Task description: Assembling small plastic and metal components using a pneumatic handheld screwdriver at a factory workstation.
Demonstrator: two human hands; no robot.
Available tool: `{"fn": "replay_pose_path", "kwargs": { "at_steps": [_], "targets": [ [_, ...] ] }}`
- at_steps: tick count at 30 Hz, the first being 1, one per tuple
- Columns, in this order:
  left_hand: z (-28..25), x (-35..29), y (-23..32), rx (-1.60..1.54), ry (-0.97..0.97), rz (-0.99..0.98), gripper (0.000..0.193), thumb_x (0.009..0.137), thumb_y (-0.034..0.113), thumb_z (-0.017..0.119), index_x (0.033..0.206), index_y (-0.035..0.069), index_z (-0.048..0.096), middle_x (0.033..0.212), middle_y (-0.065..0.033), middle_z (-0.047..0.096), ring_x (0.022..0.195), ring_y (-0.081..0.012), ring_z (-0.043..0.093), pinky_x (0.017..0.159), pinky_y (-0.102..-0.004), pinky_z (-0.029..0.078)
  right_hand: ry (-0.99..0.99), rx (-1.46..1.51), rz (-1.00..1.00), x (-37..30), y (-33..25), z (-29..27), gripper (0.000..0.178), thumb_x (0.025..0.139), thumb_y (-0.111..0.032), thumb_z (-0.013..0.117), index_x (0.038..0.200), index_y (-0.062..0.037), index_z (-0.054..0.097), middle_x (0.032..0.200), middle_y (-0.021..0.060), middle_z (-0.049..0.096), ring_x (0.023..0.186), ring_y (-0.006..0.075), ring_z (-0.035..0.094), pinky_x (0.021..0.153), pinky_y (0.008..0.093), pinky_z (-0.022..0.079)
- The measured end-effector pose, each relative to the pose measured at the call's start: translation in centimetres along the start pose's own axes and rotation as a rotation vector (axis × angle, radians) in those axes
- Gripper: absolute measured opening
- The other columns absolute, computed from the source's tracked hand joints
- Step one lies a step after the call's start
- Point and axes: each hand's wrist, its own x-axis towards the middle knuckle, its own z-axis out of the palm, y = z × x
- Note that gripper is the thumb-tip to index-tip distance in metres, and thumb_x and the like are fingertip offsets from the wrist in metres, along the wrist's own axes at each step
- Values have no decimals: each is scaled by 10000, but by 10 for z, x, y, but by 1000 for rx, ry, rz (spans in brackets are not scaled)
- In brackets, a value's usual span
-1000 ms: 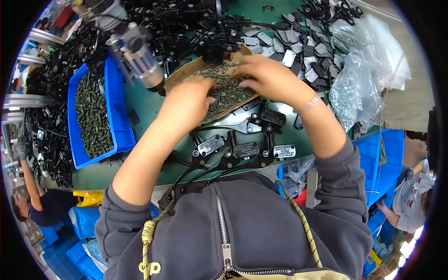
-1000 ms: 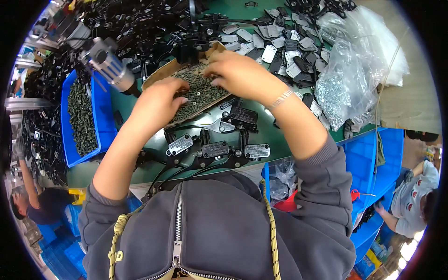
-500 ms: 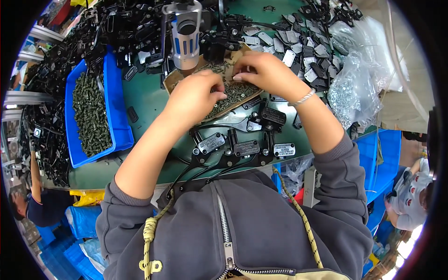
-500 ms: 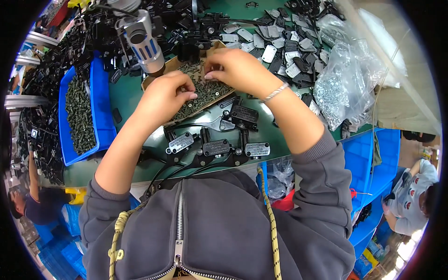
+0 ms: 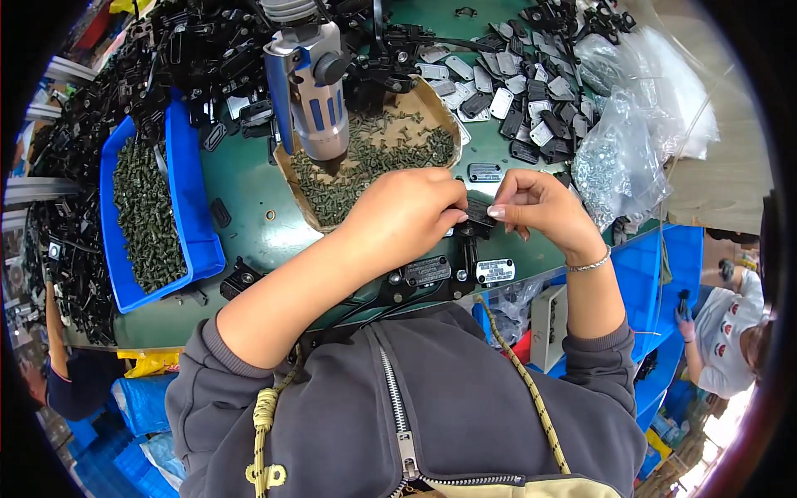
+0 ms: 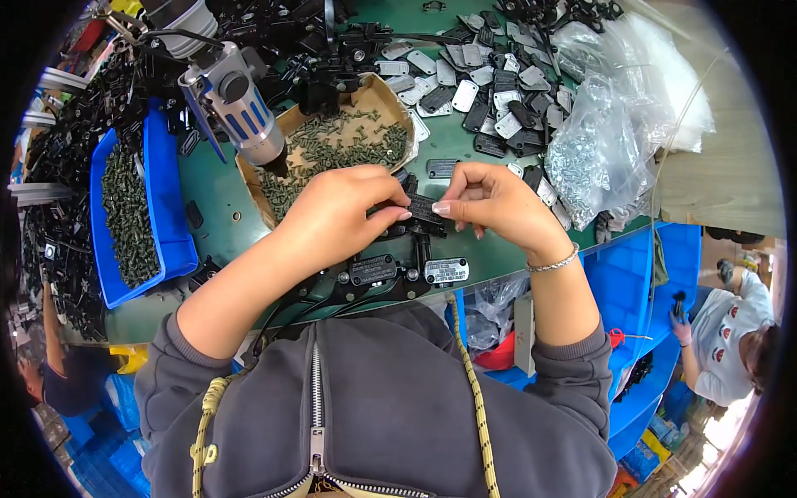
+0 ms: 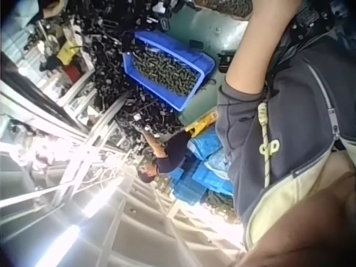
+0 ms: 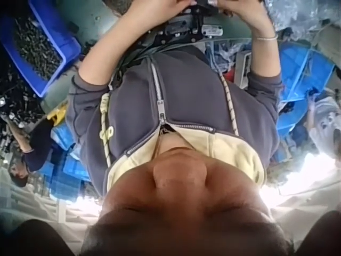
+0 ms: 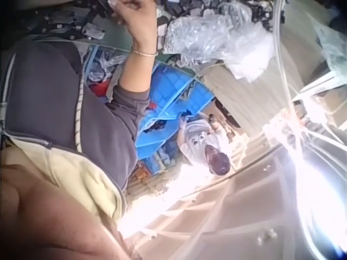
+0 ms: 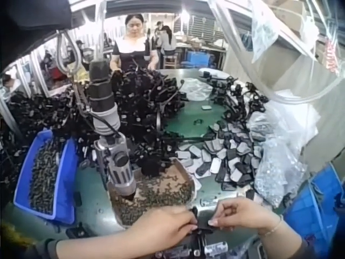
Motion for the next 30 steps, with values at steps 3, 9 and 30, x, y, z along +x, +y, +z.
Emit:
{"fn": "replay_pose_path", "kwargs": {
  "at_steps": [3, 9, 30],
  "targets": [
    [0, 1, -1, -38, 1, -22, 132, 828, 150, 726, 869, 40, 666, 840, -114, 664, 786, -295, 665, 709, -395, 532, 9, 78, -3, 0, 6, 2, 161, 874, -89, 740, 848, -57, 585, 728, -2, 630, 629, 61, 606, 485, 191, 426],
    [0, 3, -4, -331, -55, -245, 150, 820, 121, 748, 819, 19, 638, 761, -88, 670, 703, -218, 670, 640, -350, 523, 18, 203, 15, 1, 12, 5, 173, 885, -79, 723, 856, -63, 553, 721, 1, 617, 617, 75, 613, 465, 190, 424],
    [-7, 20, -14, -939, -493, -751, 314, 939, 212, 659, 1181, 36, 564, 810, -102, 712, 619, -144, 694, 427, -222, 467, -18, 470, 176, -2, 14, 11, 185, 960, -154, 630, 1102, -46, 581, 647, -18, 524, 474, 60, 475, 386, 196, 264]
  ]
}}
